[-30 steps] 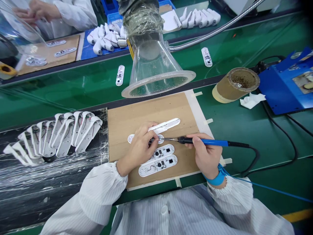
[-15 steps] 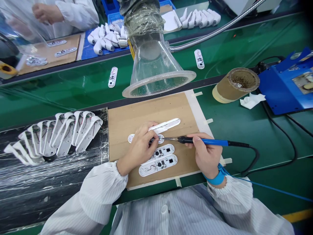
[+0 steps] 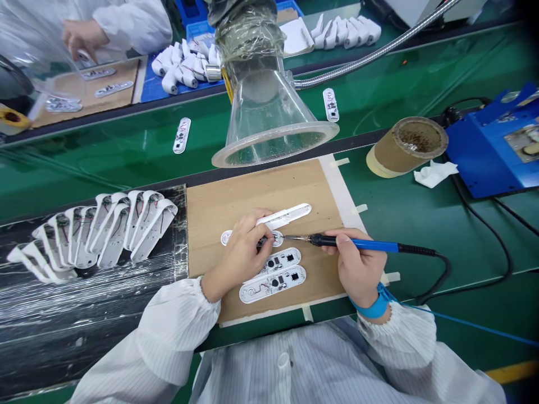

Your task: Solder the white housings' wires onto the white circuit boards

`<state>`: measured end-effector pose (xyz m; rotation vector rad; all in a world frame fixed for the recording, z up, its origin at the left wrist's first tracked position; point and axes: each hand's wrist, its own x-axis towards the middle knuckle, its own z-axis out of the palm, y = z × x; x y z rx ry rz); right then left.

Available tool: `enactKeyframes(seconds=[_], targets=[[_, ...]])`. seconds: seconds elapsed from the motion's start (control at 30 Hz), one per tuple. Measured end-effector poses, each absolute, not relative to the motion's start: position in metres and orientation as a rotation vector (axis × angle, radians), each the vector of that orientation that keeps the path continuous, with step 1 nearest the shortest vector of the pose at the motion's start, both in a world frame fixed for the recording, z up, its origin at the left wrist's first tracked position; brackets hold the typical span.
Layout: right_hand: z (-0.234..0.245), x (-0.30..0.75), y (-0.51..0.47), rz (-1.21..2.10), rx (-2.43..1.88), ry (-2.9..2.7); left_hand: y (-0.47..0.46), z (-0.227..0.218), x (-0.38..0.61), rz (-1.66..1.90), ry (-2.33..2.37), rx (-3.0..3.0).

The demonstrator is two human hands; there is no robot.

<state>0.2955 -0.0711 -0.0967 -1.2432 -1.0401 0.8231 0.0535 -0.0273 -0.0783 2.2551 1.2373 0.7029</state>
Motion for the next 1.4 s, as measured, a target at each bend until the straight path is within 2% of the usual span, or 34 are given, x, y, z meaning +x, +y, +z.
enactKeyframes(seconds=[1.4], targets=[[-0.0909, 0.2951, -0.0732, 0.848, -1.305, -1.067, -0.0272, -0.0741, 0.0481, 0.610, 1.183, 2.301]])
